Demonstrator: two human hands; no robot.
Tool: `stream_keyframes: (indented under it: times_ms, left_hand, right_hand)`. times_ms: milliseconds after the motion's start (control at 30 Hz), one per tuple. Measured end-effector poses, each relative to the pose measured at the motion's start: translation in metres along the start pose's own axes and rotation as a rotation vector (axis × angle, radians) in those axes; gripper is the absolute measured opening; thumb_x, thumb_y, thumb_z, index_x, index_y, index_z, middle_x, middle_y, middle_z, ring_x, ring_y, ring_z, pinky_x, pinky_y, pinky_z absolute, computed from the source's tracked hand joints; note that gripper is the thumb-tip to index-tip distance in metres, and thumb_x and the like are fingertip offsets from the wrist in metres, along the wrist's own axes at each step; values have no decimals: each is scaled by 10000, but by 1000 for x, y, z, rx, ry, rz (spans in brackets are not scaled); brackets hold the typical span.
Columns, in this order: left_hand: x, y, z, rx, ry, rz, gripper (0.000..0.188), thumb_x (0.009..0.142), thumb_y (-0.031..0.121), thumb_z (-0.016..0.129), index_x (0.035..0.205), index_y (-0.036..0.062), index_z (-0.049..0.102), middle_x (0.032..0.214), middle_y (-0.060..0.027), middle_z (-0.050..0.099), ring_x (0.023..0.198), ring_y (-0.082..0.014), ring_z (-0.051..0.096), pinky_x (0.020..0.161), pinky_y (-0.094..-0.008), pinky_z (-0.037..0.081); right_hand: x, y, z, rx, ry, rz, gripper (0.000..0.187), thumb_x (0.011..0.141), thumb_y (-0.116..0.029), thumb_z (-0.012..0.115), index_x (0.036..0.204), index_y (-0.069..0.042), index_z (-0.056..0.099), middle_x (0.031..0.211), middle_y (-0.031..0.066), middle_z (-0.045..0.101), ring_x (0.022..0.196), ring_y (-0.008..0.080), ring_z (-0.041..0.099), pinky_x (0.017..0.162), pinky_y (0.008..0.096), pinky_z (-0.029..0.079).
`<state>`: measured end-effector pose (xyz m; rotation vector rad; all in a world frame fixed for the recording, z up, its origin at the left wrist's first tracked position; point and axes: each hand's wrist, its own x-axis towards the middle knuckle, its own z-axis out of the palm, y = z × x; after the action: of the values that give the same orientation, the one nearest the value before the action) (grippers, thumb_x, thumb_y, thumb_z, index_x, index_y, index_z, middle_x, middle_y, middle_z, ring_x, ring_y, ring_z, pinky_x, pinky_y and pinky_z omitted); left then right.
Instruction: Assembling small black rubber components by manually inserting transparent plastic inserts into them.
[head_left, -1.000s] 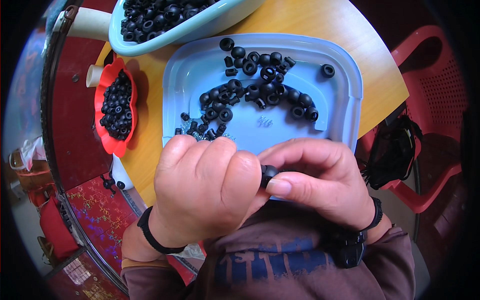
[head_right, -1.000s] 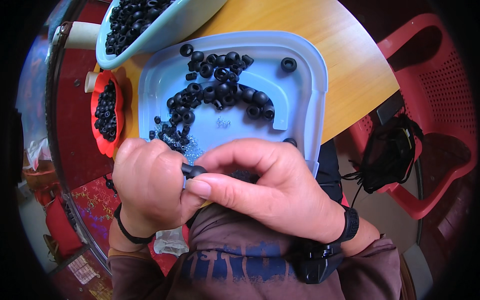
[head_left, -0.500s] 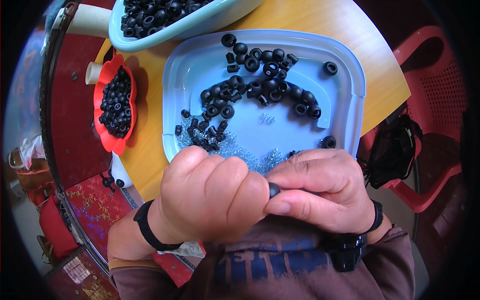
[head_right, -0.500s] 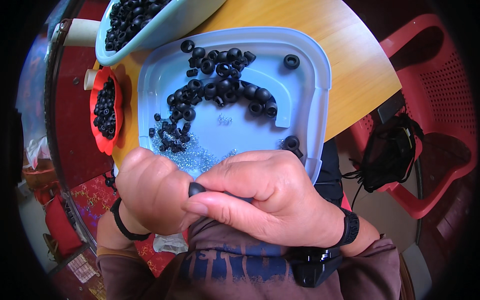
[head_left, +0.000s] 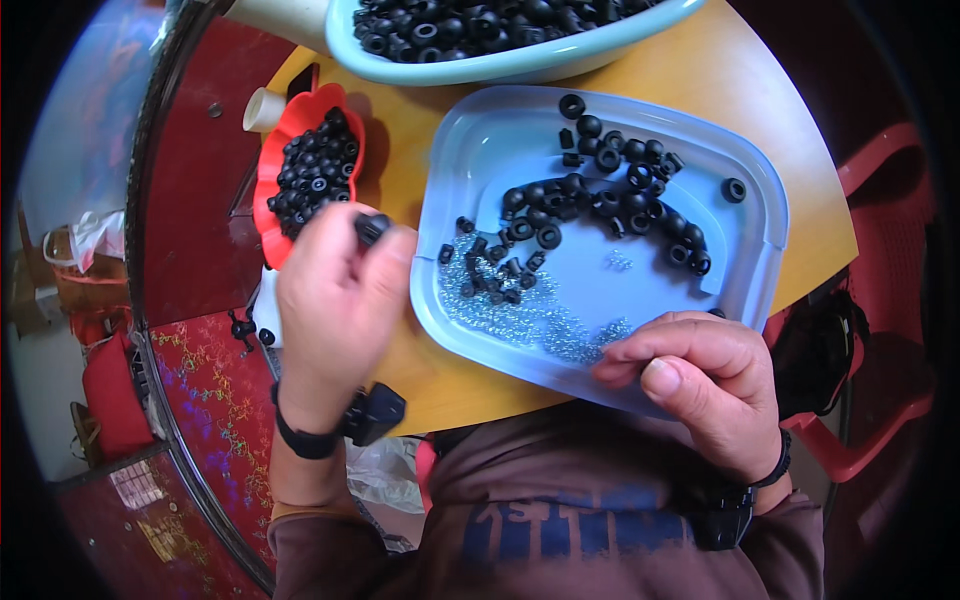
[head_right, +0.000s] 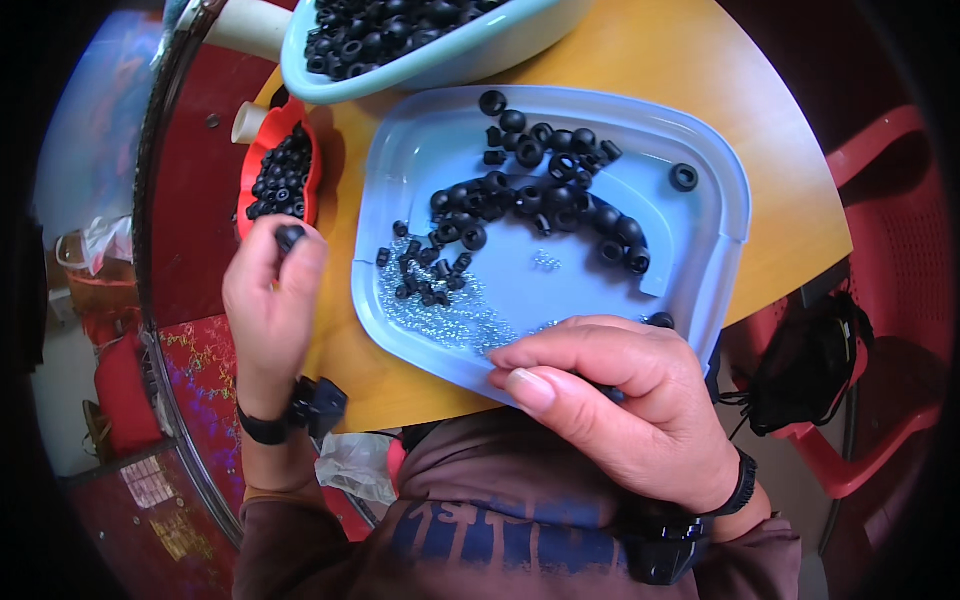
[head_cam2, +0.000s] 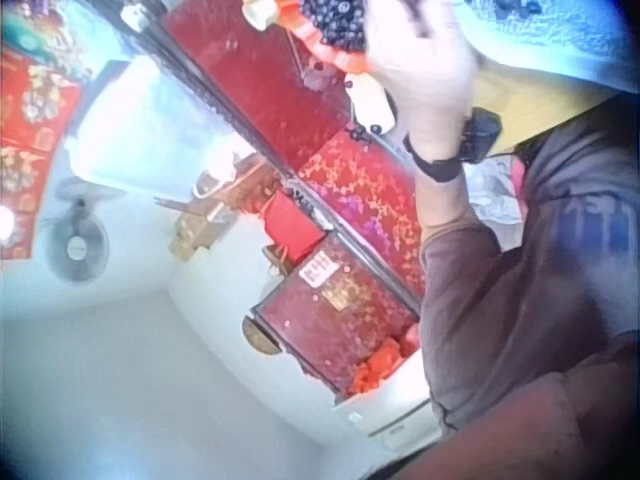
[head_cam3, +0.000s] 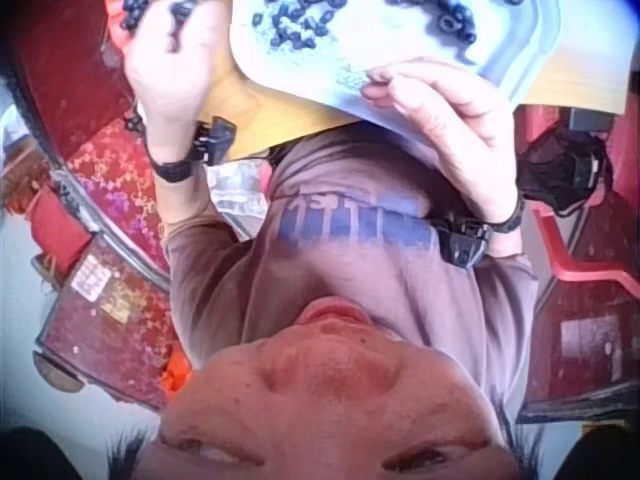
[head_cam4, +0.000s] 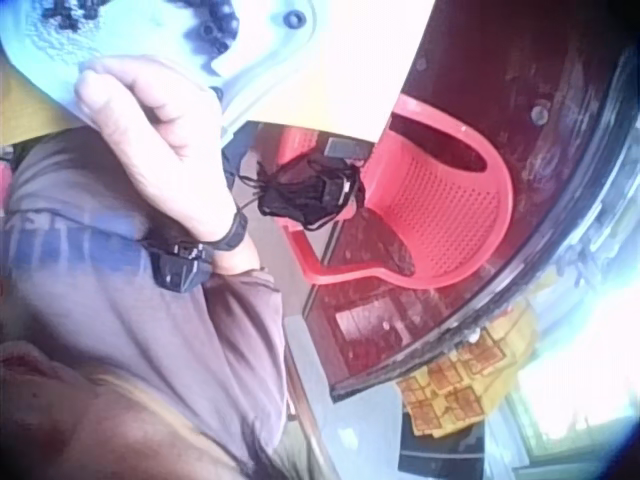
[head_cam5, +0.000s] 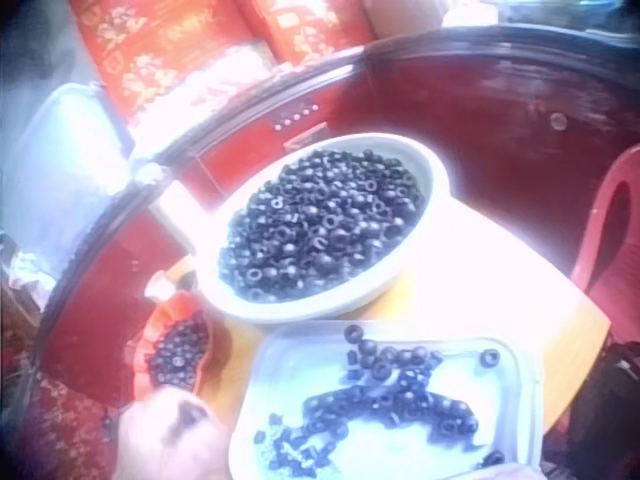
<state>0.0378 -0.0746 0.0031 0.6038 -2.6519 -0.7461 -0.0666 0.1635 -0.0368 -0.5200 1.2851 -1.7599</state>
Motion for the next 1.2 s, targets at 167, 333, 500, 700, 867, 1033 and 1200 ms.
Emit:
stream_keyframes:
  times_ms: [167,333,500,700,867,1033,1200]
  left_hand:
    - [18,-50,-33,45,114,-213,215,867,148,577,968,-38,544,623,18,461,596,-46,406,540,-214,369]
    - [15,-62,-24,204,246,-109,374,847,133,589,1175,-19,492,626,-24,481,568,-92,458,574,-244,406]
    - [9,-5,11,148,-20,61,244,815,107,611,1030,-1,570,675,-74,551,565,-170,528,577,-276,437]
    - [24,20,41,275,-215,335,146,768,44,609,904,-6,588,756,-133,563,622,-270,548,584,-327,438]
    - [32,16,56,439,-233,375,158,743,103,622,861,44,535,759,-112,537,681,-314,548,582,-384,425]
    - [26,15,54,426,-233,340,180,720,105,636,853,44,531,785,-128,541,669,-343,533,574,-412,423]
    - [12,35,37,32,-308,121,265,688,-10,648,933,30,557,762,-61,534,537,-135,503,489,-240,383]
  right_hand:
    - [1,0,2,20,-24,39,146,851,-77,587,933,33,639,849,110,652,795,164,619,716,247,464]
    - [2,0,4,-20,-18,49,143,851,-88,595,924,26,639,821,97,644,773,160,611,689,246,459]
    - [3,4,0,-47,-76,39,141,848,-101,603,915,18,639,778,90,629,709,162,589,629,254,442]
    - [2,6,-2,-38,-82,5,126,843,-88,603,904,17,638,773,93,627,694,171,584,615,259,441]
    - [2,9,-5,-40,-98,-51,128,843,-98,605,900,11,639,780,95,631,709,178,595,626,259,453]
    - [3,10,-4,-23,-84,-6,132,849,-109,602,900,7,638,784,94,630,707,169,595,622,257,454]
    - [2,8,-5,25,-49,45,137,855,-103,597,922,9,637,801,83,634,721,134,594,640,242,458]
